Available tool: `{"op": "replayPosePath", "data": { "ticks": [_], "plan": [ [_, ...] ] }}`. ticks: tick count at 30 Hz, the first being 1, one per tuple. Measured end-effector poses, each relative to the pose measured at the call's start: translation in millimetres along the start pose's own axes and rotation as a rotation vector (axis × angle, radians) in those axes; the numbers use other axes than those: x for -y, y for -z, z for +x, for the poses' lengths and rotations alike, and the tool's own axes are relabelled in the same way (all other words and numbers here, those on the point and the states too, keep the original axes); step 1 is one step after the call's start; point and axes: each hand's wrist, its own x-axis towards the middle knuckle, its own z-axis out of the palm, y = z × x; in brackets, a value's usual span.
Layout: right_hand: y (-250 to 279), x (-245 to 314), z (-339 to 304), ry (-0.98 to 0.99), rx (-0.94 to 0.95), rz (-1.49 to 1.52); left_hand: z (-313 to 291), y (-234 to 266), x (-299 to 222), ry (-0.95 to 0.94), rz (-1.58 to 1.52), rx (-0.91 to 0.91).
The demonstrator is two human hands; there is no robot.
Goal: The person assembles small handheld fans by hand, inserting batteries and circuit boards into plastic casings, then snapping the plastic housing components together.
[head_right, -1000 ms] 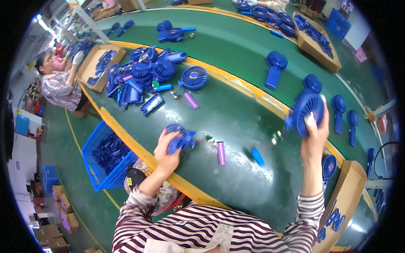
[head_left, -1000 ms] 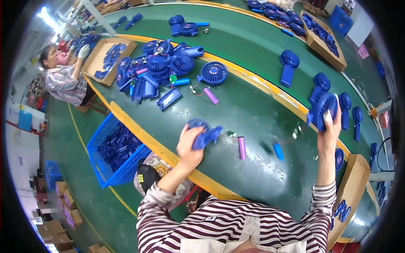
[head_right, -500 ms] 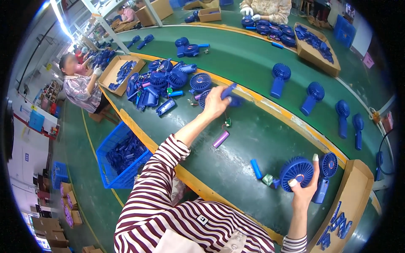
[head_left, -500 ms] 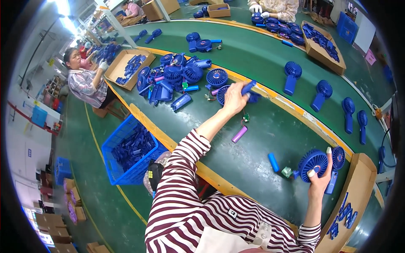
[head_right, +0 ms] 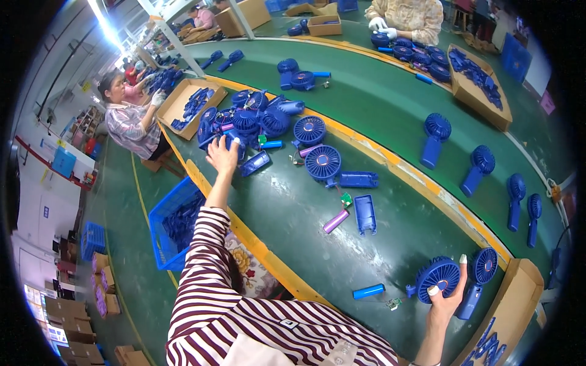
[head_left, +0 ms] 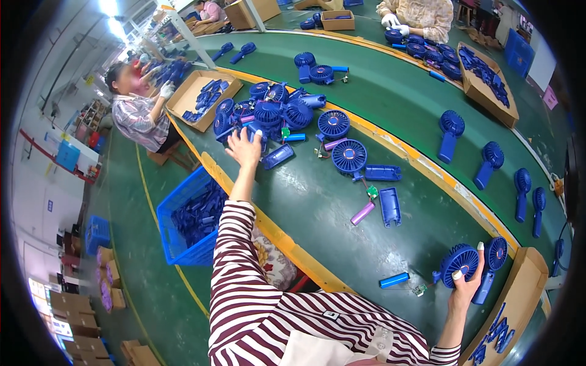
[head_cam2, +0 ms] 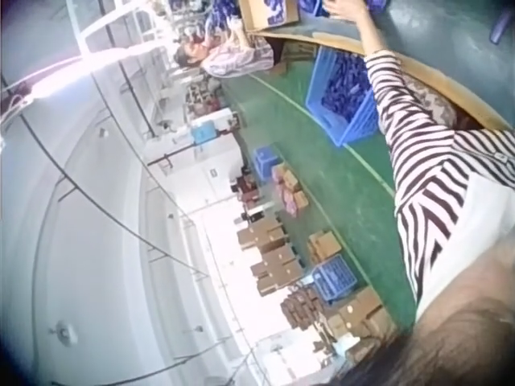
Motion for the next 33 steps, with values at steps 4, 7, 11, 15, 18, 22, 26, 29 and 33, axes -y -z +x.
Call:
{"op": "replayPosePath", "data": {
  "ticks": [4, 7, 11, 15, 18, 22, 26, 29, 33],
  "plan": [
    [-5, 1, 2, -0.032, 0.002, -0.028, 15, -8, 3, 0.003, -0.02, 0.202],
    [-3, -1, 1, -0.029, 0.009, -0.036, 15, -3, -2, 0.061, -0.156, 0.259],
    [-1, -6, 1, -0.03, 0.015, 0.008, -1, 9, 6, 0.013, -0.214, 0.291],
    [3, -6, -1, -0.021, 0.002, 0.038, -40, 29, 12, -0.033, -0.179, 0.243],
    [9, -12, -1, 0.003, -0.006, 0.029, -77, 48, 11, 0.024, -0.121, 0.205],
    [16, -16, 1, -0.006, 0.006, 0.079, -122, 61, -6, 0.023, -0.089, 0.229],
    [24, -21, 1, 0.026, 0.01, 0.098, -152, 101, -37, -0.02, -0.336, 0.442],
    [24, -18, -1, -0.008, 0.02, 0.133, -141, 101, -27, 0.023, -0.445, 0.271],
    [19, -7, -3, 0.006, 0.004, 0.149, -96, 87, -9, -0.439, -0.42, 0.114]
  ]
}}
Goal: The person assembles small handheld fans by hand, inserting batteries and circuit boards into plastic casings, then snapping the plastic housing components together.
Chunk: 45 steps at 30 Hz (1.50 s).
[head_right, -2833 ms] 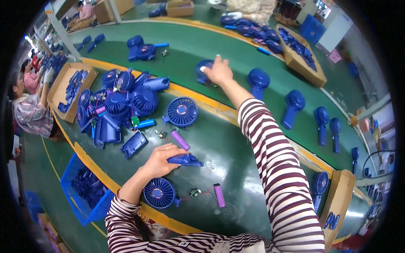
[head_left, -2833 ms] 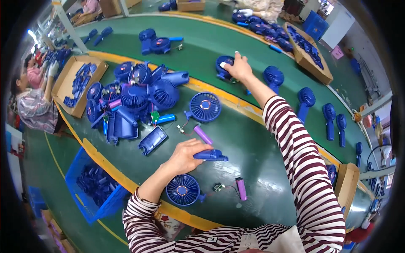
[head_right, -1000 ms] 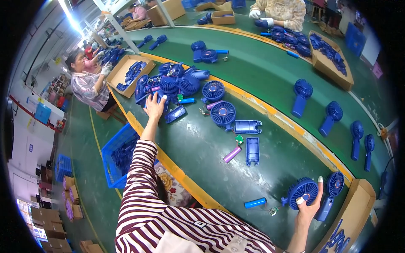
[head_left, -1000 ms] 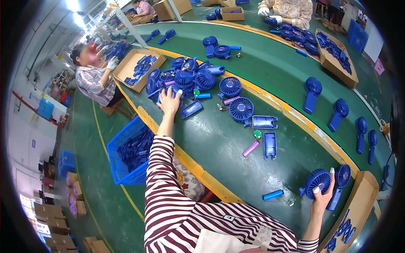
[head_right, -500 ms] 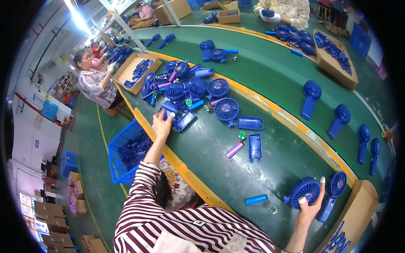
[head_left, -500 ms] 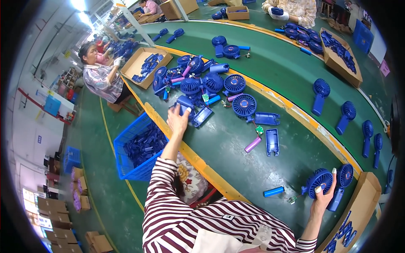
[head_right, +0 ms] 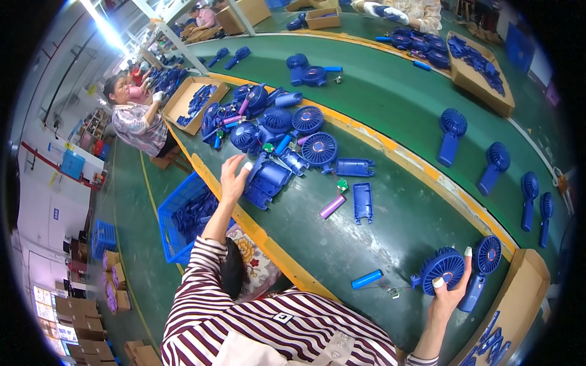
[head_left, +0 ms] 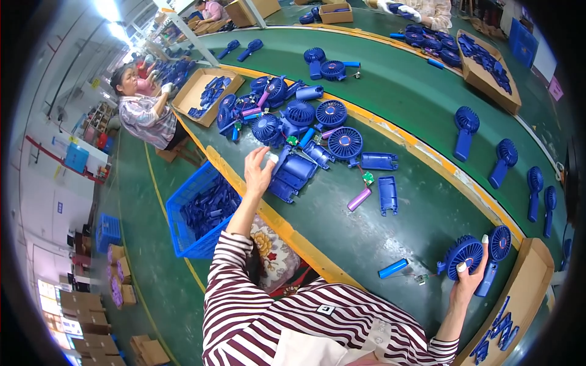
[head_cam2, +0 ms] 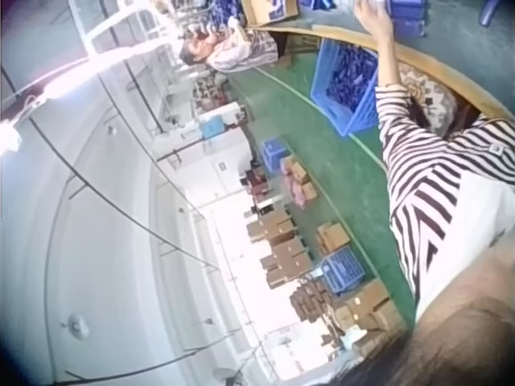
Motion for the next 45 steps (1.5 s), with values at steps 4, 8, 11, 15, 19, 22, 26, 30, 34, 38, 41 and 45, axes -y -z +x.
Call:
{"op": "replayPosePath", "data": {
  "ticks": [4, 8, 11, 15, 19, 22, 26, 30, 34, 38, 41, 45],
  "plan": [
    [5, 0, -3, 0.037, -0.02, -0.056, -22, -24, -17, 0.082, -0.16, 0.273],
    [14, 1, -10, 0.013, -0.077, -0.102, -64, -32, -89, 0.084, -0.188, 0.21],
    [9, 10, -11, 0.068, -0.113, -0.217, -86, -35, -138, 0.079, -0.147, 0.22],
    [2, 25, -15, 0.133, -0.08, -0.162, -83, -71, -163, 0.021, -0.128, 0.176],
    [10, 53, -28, 0.222, -0.123, -0.122, -58, -90, -172, -0.007, -0.086, 0.201],
    [23, 67, -39, 0.349, -0.121, -0.122, -42, -84, -184, -0.163, -0.142, 0.078],
    [33, 67, -47, 0.289, -0.139, -0.379, -17, -74, -227, -0.678, -0.407, 0.399],
    [30, 42, -37, 0.194, -0.171, -0.399, -19, -107, -253, -0.987, -0.245, 0.675],
    [29, 27, -18, 0.092, -0.17, -0.223, -5, -132, -265, -1.082, -0.248, 0.739],
    [39, 11, 2, 0.059, -0.242, -0.267, 13, -131, -281, -1.145, -0.195, 0.811],
    [39, 1, 12, 0.065, -0.23, -0.203, 4, -122, -299, -0.847, -0.377, 0.883],
    [31, -1, 17, 0.014, -0.188, -0.049, -50, -110, -317, 0.28, -0.992, 1.32]
  ]
}}
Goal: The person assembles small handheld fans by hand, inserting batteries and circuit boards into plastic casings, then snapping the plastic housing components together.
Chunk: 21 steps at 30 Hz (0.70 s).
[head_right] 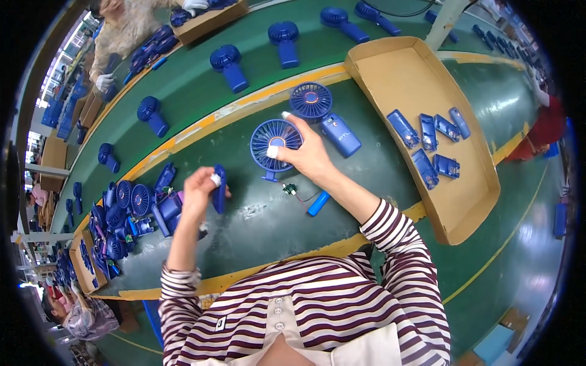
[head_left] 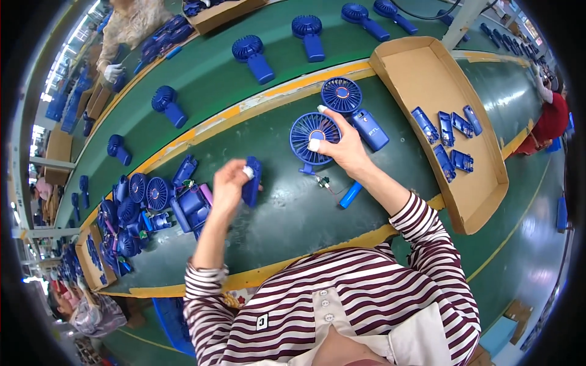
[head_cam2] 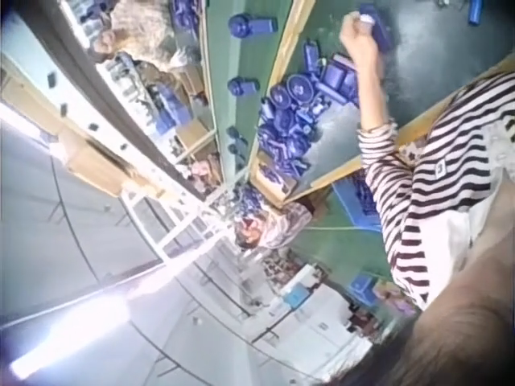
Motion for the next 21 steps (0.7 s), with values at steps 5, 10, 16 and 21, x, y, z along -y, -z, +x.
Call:
{"op": "replayPosePath", "data": {
  "ticks": [5, 10, 16, 21],
  "plan": [
    [-9, -10, 8, -0.017, 0.084, -0.001, -21, -33, 18, 0.353, -0.794, 0.248],
    [-12, -15, 8, -0.034, 0.097, 0.01, -30, -53, 35, 0.292, -0.563, 0.117],
    [-28, -14, 5, -0.03, 0.175, 0.011, -39, -71, 25, 0.222, -0.434, 0.162],
    [-30, -18, 7, 0.011, 0.262, -0.123, -38, -73, 28, 0.132, -0.426, 0.125]
  ]
}}
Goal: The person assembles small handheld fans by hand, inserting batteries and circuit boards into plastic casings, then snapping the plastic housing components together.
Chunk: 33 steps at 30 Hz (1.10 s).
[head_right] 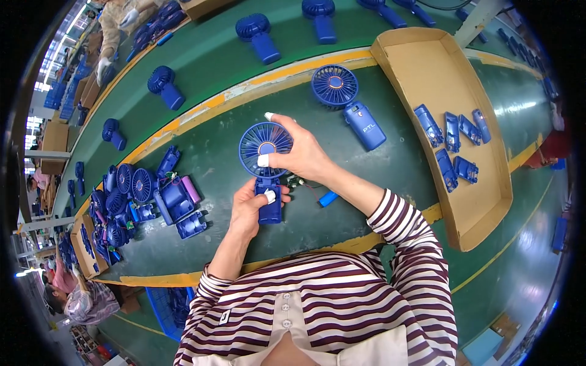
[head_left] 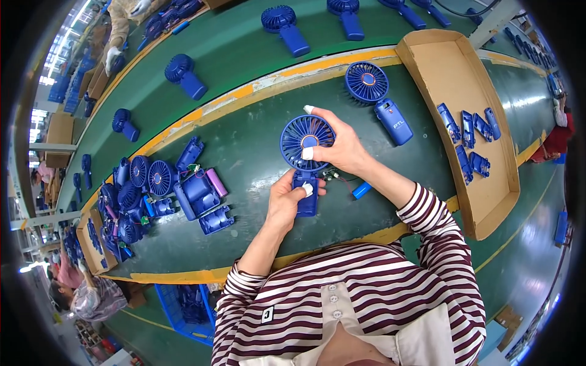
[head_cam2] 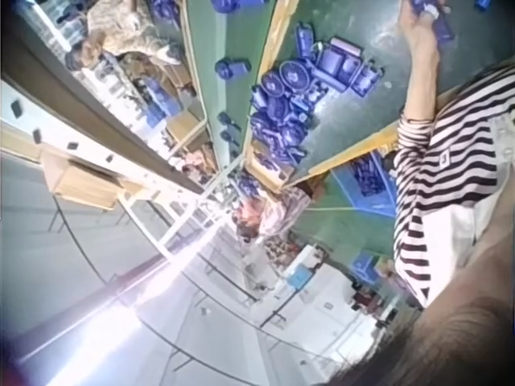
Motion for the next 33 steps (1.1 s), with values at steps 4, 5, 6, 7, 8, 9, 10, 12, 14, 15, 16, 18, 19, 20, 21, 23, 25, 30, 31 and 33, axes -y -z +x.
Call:
{"op": "replayPosePath", "data": {
  "ticks": [4, 5, 6, 7, 8, 9, 10, 12, 14, 15, 16, 18, 19, 20, 21, 23, 25, 30, 31, 33],
  "plan": [
    [-1, -7, 2, 0.005, 0.004, 0.04, 1, 3, -5, -0.041, 0.09, 0.039],
    [-3, -8, 3, -0.004, 0.01, 0.076, 4, 5, -3, -0.068, 0.16, 0.009],
    [-4, -8, 4, -0.011, 0.008, 0.102, 6, 6, -2, -0.096, 0.23, -0.018],
    [-6, -9, 6, -0.003, 0.001, 0.095, 7, 5, -2, -0.146, 0.243, -0.044],
    [-5, -12, 7, 0.005, -0.016, 0.085, 9, 6, -2, -0.166, 0.273, -0.042],
    [-5, -19, 9, 0.025, -0.02, 0.064, 10, 7, -3, -0.187, 0.302, -0.038],
    [-2, -22, 10, -0.008, -0.02, 0.013, 12, 5, -4, -0.203, 0.326, -0.048],
    [-5, -24, 13, 0.105, -0.08, -0.175, 13, 9, -6, -0.179, 0.312, -0.073],
    [-1, -13, -1, -0.154, -0.033, -0.124, 17, 14, -7, -0.163, 0.242, -0.145],
    [1, -11, -12, -0.063, -0.063, -0.425, 21, 15, -8, -0.158, 0.196, -0.177],
    [3, -4, -22, -0.002, 0.027, -0.588, 22, 14, -13, -0.124, 0.162, -0.194],
    [2, -6, -41, 0.165, 0.083, -0.815, 23, 9, -21, -0.053, 0.057, -0.178],
    [0, -9, -46, 0.164, 0.08, -0.817, 23, 7, -25, -0.029, 0.041, -0.165],
    [-5, -10, -48, 0.183, 0.045, -0.831, 23, 4, -28, -0.029, 0.043, -0.164],
    [-9, -10, -49, 0.202, 0.011, -0.845, 22, 2, -31, 0.009, -0.012, -0.152],
    [-13, -14, -49, 0.222, -0.056, -0.82, 21, 0, -32, 0.043, -0.077, -0.134],
    [-10, -22, -49, 0.244, -0.133, -0.654, 19, 2, -36, 0.063, -0.072, -0.112],
    [7, -3, -47, -0.248, 0.137, -0.283, 17, 7, -40, 0.003, 0.166, -0.065],
    [8, -9, -47, -0.327, 0.217, -0.123, 18, 2, -39, -0.043, 0.084, -0.083],
    [7, -1, -45, -0.452, 0.348, 0.063, 20, -4, -35, -0.086, -0.082, -0.035]
  ]
}}
